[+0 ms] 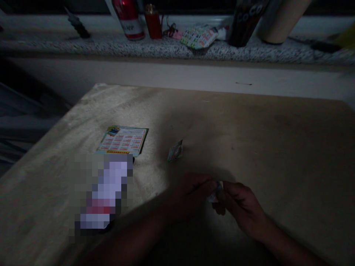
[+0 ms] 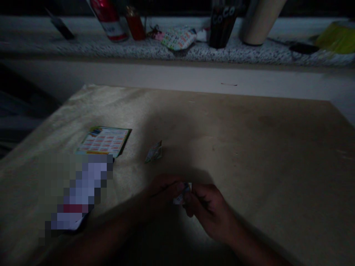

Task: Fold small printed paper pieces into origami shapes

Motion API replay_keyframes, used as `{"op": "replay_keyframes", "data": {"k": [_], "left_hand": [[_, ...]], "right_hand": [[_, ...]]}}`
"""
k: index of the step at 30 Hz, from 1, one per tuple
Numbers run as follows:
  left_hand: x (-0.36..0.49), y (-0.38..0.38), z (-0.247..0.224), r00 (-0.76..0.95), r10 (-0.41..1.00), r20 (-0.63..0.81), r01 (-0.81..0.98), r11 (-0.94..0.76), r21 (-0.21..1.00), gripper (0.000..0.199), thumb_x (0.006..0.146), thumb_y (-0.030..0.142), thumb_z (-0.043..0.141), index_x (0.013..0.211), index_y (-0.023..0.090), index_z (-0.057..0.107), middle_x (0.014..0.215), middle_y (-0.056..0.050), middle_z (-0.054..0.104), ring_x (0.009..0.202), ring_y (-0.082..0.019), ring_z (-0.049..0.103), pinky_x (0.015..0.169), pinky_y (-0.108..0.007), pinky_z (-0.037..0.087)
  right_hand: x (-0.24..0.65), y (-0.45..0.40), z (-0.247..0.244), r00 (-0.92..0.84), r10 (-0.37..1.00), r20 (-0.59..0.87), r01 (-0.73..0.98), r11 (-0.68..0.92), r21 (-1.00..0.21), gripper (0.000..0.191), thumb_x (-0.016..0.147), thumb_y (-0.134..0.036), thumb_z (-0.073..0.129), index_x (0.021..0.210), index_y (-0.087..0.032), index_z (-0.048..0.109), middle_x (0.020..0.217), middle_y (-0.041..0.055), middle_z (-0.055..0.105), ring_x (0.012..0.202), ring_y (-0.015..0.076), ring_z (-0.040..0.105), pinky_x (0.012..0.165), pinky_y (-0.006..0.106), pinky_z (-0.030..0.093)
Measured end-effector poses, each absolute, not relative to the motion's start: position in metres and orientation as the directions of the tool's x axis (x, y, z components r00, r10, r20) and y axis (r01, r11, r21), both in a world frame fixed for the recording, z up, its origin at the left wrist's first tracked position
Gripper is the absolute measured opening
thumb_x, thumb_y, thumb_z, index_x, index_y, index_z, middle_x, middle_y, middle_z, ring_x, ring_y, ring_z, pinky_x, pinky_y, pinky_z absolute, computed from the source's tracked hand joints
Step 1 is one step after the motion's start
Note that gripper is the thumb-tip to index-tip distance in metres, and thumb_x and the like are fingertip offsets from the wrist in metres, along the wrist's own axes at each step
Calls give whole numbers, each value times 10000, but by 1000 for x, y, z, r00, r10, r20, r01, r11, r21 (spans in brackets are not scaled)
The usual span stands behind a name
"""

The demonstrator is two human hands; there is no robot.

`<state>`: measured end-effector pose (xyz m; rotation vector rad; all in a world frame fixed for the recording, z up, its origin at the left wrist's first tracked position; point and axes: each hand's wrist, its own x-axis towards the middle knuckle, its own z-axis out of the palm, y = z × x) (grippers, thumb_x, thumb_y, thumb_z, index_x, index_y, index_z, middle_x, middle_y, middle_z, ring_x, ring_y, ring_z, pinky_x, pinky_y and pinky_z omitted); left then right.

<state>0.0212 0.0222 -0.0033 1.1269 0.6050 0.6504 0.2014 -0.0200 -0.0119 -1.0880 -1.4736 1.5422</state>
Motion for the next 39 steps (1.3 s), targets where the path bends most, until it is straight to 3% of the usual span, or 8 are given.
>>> {"op": "replay_keyframes", "data": {"k": [5, 10, 14, 20, 24, 30, 36, 39], "left_hand": [[30, 21, -12, 617, 729, -298, -259, 545, 797, 413, 832, 479, 660, 621, 127, 607, 539, -11, 554, 506, -112, 482, 523, -234, 357], [27, 24, -9, 597, 738, -316, -183, 508, 842, 406, 814, 457, 675, 593, 139, 555, 546, 31, 450, 521, -85, 365, 527, -228, 293], [22, 25, -7, 595, 772, -223, -142, 374, 916, 394, 861, 466, 654, 654, 140, 579, 594, 25, 487, 570, -95, 418, 570, -224, 332], [21, 24, -8, 538, 817, -209, -170, 348, 922, 398, 887, 477, 653, 698, 128, 623, 620, 10, 518, 582, -100, 445, 580, -224, 350], [23, 26, -7, 543, 802, -251, -170, 397, 902, 434, 844, 534, 693, 706, 127, 633, 616, 7, 533, 575, -104, 455, 578, -231, 353], [28, 27, -9, 569, 744, -350, -208, 542, 814, 460, 786, 552, 748, 674, 121, 634, 579, 1, 554, 530, -99, 469, 533, -228, 332], [25, 26, -7, 587, 765, -265, -298, 509, 807, 397, 859, 490, 705, 734, 117, 655, 586, -14, 601, 517, -115, 557, 534, -228, 384], [25, 24, -6, 575, 764, -291, -314, 535, 784, 395, 813, 475, 759, 702, 112, 648, 563, -6, 585, 504, -107, 545, 521, -221, 377]], "right_hand": [[198, -21, -9, -349, 936, -52, 84, -24, -996, 344, 1018, -376, 496, 755, -169, 574, 603, -21, 504, 542, 102, 463, 505, 223, 373], [201, -22, -8, -351, 936, -2, 160, 58, -985, 318, 1014, -317, 496, 737, -173, 559, 578, -33, 489, 504, 89, 432, 479, 220, 334], [202, -20, -9, -372, 928, 23, 143, 82, -986, 314, 1005, -305, 511, 738, -164, 598, 558, -32, 514, 488, 85, 452, 473, 213, 348], [202, -17, -10, -351, 937, -3, 31, 8, -999, 268, 959, -321, 614, 777, -144, 699, 579, 19, 650, 520, 107, 579, 510, 217, 443], [203, -17, -9, -329, 940, -85, -32, -101, -994, 279, 968, -308, 612, 773, -139, 716, 593, 28, 658, 524, 102, 588, 507, 205, 462], [202, -19, -8, -319, 947, -51, -103, -88, -991, 241, 959, -290, 632, 820, -138, 757, 589, 26, 661, 488, 88, 564, 468, 192, 437], [202, -17, -9, -363, 929, -75, -99, -118, -988, 276, 972, -332, 611, 849, -131, 755, 634, 45, 685, 546, 114, 608, 537, 235, 493], [203, -17, -8, -355, 933, -65, -92, -104, -990, 264, 972, -303, 613, 827, -134, 755, 629, 40, 676, 552, 107, 601, 538, 222, 481]]}}
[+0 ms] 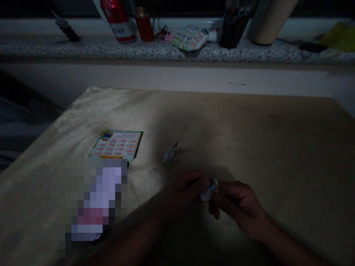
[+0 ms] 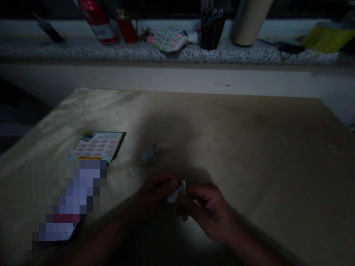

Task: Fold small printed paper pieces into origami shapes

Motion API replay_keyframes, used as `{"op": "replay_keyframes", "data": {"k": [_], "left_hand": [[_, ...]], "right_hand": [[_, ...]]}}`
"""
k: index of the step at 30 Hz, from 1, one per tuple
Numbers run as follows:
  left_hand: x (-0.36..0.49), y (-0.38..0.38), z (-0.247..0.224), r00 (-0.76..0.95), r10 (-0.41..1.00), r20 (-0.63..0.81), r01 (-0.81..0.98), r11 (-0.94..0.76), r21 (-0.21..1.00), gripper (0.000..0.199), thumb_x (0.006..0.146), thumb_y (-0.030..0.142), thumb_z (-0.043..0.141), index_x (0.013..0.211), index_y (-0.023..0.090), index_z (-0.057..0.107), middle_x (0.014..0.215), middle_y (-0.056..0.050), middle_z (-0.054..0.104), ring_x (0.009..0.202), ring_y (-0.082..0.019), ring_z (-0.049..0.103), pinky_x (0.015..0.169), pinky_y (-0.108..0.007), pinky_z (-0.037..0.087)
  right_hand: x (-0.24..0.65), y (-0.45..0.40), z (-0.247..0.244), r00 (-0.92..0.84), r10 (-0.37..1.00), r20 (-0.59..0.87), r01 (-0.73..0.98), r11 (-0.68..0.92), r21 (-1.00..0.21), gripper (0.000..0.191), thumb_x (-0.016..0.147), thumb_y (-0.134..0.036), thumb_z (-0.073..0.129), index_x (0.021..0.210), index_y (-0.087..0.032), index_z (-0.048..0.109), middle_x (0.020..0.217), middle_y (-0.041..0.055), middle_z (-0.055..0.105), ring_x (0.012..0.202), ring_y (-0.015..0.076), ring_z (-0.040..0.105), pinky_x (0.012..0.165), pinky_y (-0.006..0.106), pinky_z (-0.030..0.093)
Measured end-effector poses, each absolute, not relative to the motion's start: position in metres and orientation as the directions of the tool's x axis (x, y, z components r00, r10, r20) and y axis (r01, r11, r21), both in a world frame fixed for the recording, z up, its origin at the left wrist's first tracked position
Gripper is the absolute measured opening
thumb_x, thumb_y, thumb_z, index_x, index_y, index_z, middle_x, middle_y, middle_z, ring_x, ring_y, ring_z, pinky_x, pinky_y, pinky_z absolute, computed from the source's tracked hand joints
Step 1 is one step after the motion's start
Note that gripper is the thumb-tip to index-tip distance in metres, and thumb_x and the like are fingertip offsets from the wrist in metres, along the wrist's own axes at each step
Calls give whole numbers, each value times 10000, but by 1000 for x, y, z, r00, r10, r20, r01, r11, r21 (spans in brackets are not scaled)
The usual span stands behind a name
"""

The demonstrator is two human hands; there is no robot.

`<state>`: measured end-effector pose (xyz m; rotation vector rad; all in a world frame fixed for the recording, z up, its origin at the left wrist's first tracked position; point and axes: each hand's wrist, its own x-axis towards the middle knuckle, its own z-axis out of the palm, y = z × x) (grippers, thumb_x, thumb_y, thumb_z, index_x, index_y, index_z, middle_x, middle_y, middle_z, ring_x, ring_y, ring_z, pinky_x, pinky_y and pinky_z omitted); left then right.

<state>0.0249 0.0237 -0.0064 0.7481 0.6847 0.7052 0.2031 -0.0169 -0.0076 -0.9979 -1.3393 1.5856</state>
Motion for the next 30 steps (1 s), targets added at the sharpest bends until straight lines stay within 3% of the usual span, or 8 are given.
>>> {"op": "replay_keyframes", "data": {"k": [4, 7, 10, 16, 21, 26, 30], "left_hand": [[28, 17, -6, 608, 686, -400, -362, 687, 630, 409, 729, 484, 815, 671, 125, 626, 583, -10, 597, 510, -118, 557, 516, -228, 403], [30, 16, -5, 644, 637, -424, -375, 745, 551, 421, 701, 493, 823, 659, 133, 609, 586, -14, 596, 509, -128, 561, 514, -236, 402], [26, 19, -3, 626, 653, -426, -336, 719, 608, 439, 672, 492, 850, 649, 123, 614, 589, -5, 573, 509, -98, 501, 514, -225, 356], [16, 29, -3, 657, 683, -319, -176, 550, 816, 463, 773, 549, 760, 657, 120, 631, 597, -8, 541, 534, -91, 428, 527, -238, 282], [15, 31, -3, 653, 693, -304, -145, 508, 849, 447, 804, 543, 725, 670, 124, 648, 557, 9, 495, 521, -89, 378, 523, -243, 253], [19, 31, -4, 649, 657, -384, -204, 636, 744, 429, 737, 508, 794, 663, 109, 652, 565, -5, 555, 497, -78, 396, 508, -234, 261], [21, 31, -6, 665, 613, -427, -296, 741, 603, 418, 664, 465, 851, 646, 111, 629, 511, 26, 491, 455, -68, 375, 483, -230, 271]], "right_hand": [[205, -18, -4, -393, 919, -15, -121, -68, -990, 223, 971, -284, 612, 906, -145, 774, 616, 33, 674, 501, 95, 573, 491, 203, 462], [206, -17, -1, -408, 913, 30, -112, -17, -994, 252, 975, -277, 599, 852, -137, 767, 607, 44, 681, 481, 98, 580, 475, 203, 460], [207, -16, -2, -395, 918, 34, -92, -3, -996, 284, 966, -275, 609, 764, -131, 747, 555, 34, 649, 465, 98, 564, 471, 208, 445], [208, -20, -12, -392, 920, -21, -174, -97, -980, 242, 943, -294, 649, 787, -137, 747, 587, 30, 653, 493, 103, 563, 489, 220, 451], [211, -19, -15, -390, 920, -26, -222, -121, -967, 223, 940, -314, 658, 831, -143, 750, 620, 28, 644, 523, 107, 569, 511, 224, 466], [211, -15, -15, -408, 909, -79, -283, -208, -936, 170, 924, -301, 689, 876, -146, 739, 647, 15, 641, 542, 93, 575, 529, 206, 477], [207, -13, -13, -416, 903, -110, -317, -257, -913, 143, 924, -276, 691, 907, -146, 748, 679, 19, 651, 546, 85, 574, 527, 200, 489]]}}
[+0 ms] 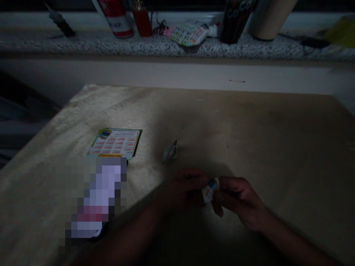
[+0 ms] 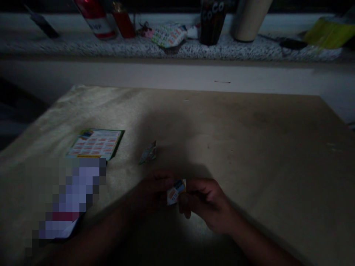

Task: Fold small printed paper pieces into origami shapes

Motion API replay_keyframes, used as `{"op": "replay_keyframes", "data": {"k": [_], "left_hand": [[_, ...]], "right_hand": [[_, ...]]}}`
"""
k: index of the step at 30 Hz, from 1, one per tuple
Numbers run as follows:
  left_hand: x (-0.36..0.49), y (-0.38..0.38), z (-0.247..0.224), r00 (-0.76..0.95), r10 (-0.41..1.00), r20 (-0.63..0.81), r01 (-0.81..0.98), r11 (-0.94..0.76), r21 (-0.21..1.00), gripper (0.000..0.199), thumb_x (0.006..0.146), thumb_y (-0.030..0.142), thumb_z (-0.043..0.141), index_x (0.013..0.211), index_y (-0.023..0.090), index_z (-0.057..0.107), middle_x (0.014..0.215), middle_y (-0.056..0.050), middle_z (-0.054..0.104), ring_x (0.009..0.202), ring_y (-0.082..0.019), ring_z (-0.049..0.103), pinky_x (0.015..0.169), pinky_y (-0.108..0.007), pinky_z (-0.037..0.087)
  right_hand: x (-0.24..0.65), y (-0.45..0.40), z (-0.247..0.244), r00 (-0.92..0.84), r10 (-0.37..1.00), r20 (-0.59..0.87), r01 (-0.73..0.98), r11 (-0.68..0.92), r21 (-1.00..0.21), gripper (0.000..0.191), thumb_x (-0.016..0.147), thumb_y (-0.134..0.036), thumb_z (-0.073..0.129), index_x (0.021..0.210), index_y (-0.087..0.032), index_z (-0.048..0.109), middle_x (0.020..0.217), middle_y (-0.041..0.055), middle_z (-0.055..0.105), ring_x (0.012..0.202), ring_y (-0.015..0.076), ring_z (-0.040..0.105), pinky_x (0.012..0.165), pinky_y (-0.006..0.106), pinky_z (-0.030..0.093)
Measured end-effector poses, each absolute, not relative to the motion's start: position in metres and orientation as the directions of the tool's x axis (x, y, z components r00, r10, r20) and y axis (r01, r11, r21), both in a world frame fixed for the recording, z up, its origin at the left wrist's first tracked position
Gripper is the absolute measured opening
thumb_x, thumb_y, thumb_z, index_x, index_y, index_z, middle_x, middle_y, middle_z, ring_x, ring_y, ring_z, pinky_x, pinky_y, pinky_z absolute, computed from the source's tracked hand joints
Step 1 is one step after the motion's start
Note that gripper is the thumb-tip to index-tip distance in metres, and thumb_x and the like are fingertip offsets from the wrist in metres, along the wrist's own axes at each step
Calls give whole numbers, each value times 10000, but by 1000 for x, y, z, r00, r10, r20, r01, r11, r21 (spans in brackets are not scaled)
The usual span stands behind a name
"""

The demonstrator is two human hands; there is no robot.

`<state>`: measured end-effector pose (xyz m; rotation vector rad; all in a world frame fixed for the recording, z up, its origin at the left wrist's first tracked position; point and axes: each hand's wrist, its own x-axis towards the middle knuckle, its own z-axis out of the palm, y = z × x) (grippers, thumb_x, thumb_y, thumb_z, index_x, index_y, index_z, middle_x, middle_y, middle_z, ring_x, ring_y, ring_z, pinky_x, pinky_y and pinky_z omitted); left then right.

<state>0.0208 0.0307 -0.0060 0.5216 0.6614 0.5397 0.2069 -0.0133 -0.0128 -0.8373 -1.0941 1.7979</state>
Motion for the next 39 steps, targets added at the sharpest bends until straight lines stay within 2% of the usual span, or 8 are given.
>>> {"op": "replay_keyframes", "data": {"k": [5, 9, 16, 20, 25, 31, 34, 39], "left_hand": [[20, 27, -10, 687, 594, -420, -316, 764, 563, 418, 679, 474, 830, 645, 123, 604, 488, 52, 413, 429, -61, 332, 460, -225, 296], [19, 28, -12, 660, 627, -414, -306, 728, 614, 435, 687, 497, 829, 656, 124, 607, 542, 19, 493, 473, -76, 399, 482, -219, 311], [12, 31, -7, 653, 708, -269, -87, 422, 902, 423, 872, 522, 661, 746, 119, 648, 620, -3, 533, 570, -103, 451, 565, -234, 332], [10, 32, -5, 685, 695, -217, -62, 353, 934, 408, 906, 495, 607, 733, 126, 625, 671, -41, 606, 637, -141, 545, 627, -251, 402], [9, 34, 1, 725, 666, -175, -15, 270, 963, 399, 910, 485, 592, 729, 130, 621, 666, -37, 616, 632, -140, 565, 614, -235, 422], [12, 32, 5, 777, 628, -46, 12, 58, 998, 429, 998, 411, 488, 719, 125, 645, 650, -33, 642, 604, -113, 588, 604, -202, 415], [13, 31, 3, 767, 634, -95, -2, 151, 989, 434, 973, 457, 532, 731, 120, 661, 646, -28, 637, 602, -110, 574, 592, -200, 408], [14, 30, 2, 767, 571, -291, -43, 499, 865, 490, 815, 591, 702, 685, 123, 647, 625, -18, 613, 581, -110, 534, 566, -210, 404]], "right_hand": [[206, -12, -9, -438, 891, -118, -278, -260, -925, 179, 931, -292, 680, 923, -138, 771, 707, 41, 675, 550, 84, 565, 529, 207, 489], [207, -10, -8, -411, 904, -120, -259, -242, -935, 201, 917, -323, 693, 890, -139, 768, 641, 24, 651, 529, 95, 559, 513, 218, 480], [209, -13, -12, -409, 898, -164, -256, -286, -923, 200, 911, -343, 704, 870, -149, 735, 649, 9, 634, 559, 98, 562, 544, 219, 468], [210, -15, -13, -445, 880, -166, -219, -286, -933, 232, 934, -349, 668, 828, -144, 686, 679, 13, 619, 594, 100, 560, 578, 226, 462], [207, -13, -9, -471, 870, -146, -122, -228, -966, 290, 961, -381, 598, 793, -149, 646, 652, 9, 595, 580, 109, 536, 566, 238, 441], [207, -13, -8, -485, 873, -48, -6, -58, -998, 221, 925, -247, 585, 726, -157, 621, 600, -20, 548, 542, 88, 477, 496, 195, 358], [208, -14, -8, -498, 867, -10, -21, -24, -999, 194, 915, -228, 586, 739, -156, 625, 596, -20, 564, 537, 87, 491, 507, 194, 374], [210, -13, -6, -532, 846, -15, -65, -59, -996, 244, 940, -273, 605, 740, -142, 656, 574, -10, 584, 515, 81, 499, 504, 194, 372]]}}
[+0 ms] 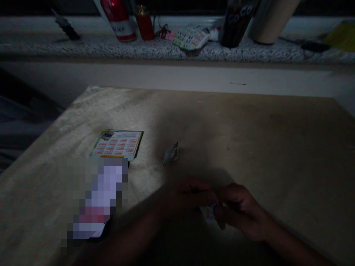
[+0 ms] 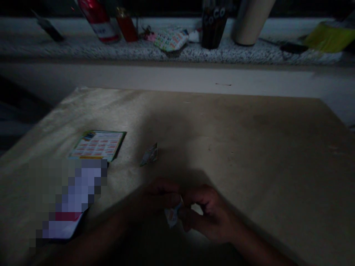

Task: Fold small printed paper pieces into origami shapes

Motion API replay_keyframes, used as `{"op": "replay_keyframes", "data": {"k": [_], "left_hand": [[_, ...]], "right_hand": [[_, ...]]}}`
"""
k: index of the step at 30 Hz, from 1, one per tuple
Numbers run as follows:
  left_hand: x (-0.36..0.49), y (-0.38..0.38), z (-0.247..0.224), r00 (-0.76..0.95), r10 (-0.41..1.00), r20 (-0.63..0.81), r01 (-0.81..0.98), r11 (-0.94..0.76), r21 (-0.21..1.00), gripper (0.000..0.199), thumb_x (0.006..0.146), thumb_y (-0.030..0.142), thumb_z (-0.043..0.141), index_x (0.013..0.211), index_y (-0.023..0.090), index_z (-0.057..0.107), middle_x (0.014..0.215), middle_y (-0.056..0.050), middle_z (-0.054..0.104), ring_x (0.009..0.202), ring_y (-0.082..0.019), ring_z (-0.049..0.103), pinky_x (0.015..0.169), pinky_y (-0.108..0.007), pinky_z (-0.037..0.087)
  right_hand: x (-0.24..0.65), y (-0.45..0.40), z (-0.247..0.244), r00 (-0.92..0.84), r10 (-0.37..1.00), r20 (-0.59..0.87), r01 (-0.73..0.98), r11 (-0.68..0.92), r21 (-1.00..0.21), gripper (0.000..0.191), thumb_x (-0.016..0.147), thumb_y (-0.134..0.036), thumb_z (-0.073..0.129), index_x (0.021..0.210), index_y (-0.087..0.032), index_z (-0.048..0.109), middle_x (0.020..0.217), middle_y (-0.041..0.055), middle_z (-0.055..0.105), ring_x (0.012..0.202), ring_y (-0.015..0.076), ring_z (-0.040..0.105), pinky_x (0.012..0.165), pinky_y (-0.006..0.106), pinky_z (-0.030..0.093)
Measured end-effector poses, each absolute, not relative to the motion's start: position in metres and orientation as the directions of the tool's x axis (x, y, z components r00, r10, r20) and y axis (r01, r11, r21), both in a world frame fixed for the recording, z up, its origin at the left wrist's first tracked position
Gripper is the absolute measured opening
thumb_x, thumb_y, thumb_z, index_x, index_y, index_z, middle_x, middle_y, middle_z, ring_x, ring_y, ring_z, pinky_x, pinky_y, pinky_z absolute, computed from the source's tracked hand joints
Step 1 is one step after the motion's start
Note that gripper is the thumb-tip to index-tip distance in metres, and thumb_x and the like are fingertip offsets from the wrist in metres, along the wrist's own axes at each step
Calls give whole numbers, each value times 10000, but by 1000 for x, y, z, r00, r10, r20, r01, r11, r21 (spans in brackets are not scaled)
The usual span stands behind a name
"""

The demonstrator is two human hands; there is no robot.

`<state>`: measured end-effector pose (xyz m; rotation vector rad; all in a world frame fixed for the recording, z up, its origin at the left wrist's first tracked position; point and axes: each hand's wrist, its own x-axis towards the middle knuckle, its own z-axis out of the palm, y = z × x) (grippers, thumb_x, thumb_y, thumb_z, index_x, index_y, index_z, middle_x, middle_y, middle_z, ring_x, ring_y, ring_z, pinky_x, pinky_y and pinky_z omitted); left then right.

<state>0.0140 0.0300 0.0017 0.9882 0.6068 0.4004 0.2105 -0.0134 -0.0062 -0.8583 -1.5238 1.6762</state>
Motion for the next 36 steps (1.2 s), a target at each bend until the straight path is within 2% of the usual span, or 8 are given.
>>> {"op": "replay_keyframes", "data": {"k": [5, 9, 12, 18, 24, 28, 32, 36], "left_hand": [[15, 32, 9, 718, 626, -306, 9, 430, 903, 513, 832, 615, 671, 701, 119, 660, 642, -16, 610, 611, -110, 529, 590, -212, 395], [13, 33, 11, 725, 648, -233, 30, 309, 951, 518, 878, 605, 615, 729, 112, 670, 635, -8, 594, 575, -95, 491, 582, -208, 385], [13, 31, 8, 719, 665, -204, 27, 266, 964, 489, 918, 552, 586, 732, 110, 679, 622, -6, 588, 555, -86, 467, 574, -203, 379], [17, 31, -2, 644, 729, -234, 19, 290, 957, 485, 899, 547, 613, 724, 103, 698, 603, -13, 566, 564, -97, 457, 548, -218, 332], [23, 33, -8, 621, 701, -352, -105, 519, 848, 485, 807, 584, 704, 692, 115, 656, 535, 28, 474, 487, -72, 357, 478, -218, 246], [22, 34, -11, 615, 727, -305, -128, 474, 871, 476, 835, 567, 694, 690, 116, 654, 523, 37, 469, 476, -65, 350, 473, -219, 241], [21, 30, -7, 589, 785, -192, -137, 331, 934, 396, 944, 461, 606, 757, 118, 674, 589, -16, 629, 529, -87, 501, 535, -215, 350], [26, 26, -3, 570, 810, -137, -177, 284, 942, 307, 941, 402, 631, 802, 128, 641, 707, -65, 729, 687, -151, 668, 680, -252, 478]], "right_hand": [[211, -13, -12, -481, 873, -76, -116, -149, -982, 290, 953, -356, 619, 762, -143, 662, 591, -4, 573, 528, 88, 491, 515, 204, 391], [213, -14, -16, -396, 911, -114, -204, -209, -957, 316, 955, -418, 616, 782, -154, 640, 632, 3, 576, 540, 93, 491, 516, 211, 397], [215, -16, -16, -401, 909, -117, -180, -203, -963, 328, 946, -454, 624, 817, -153, 646, 648, 4, 570, 549, 95, 488, 515, 216, 392], [212, -15, -15, -403, 897, -181, -123, -249, -961, 276, 962, -396, 625, 852, -148, 675, 633, -1, 569, 552, 95, 488, 530, 225, 405], [210, -11, -10, -370, 917, -149, -199, -235, -951, 266, 953, -392, 643, 827, -159, 665, 619, -9, 576, 546, 93, 493, 530, 225, 397], [210, -10, -12, -393, 904, -167, -190, -257, -948, 264, 957, -392, 637, 838, -159, 673, 662, 8, 608, 588, 104, 532, 569, 236, 420], [207, -9, -13, -324, 935, -140, -198, -212, -957, 260, 980, -380, 602, 848, -174, 688, 710, 15, 637, 622, 111, 562, 613, 248, 452], [205, -8, -10, -222, 967, -121, -177, -162, -971, 322, 967, -405, 616, 753, -172, 674, 627, 6, 615, 606, 122, 547, 596, 253, 429]]}}
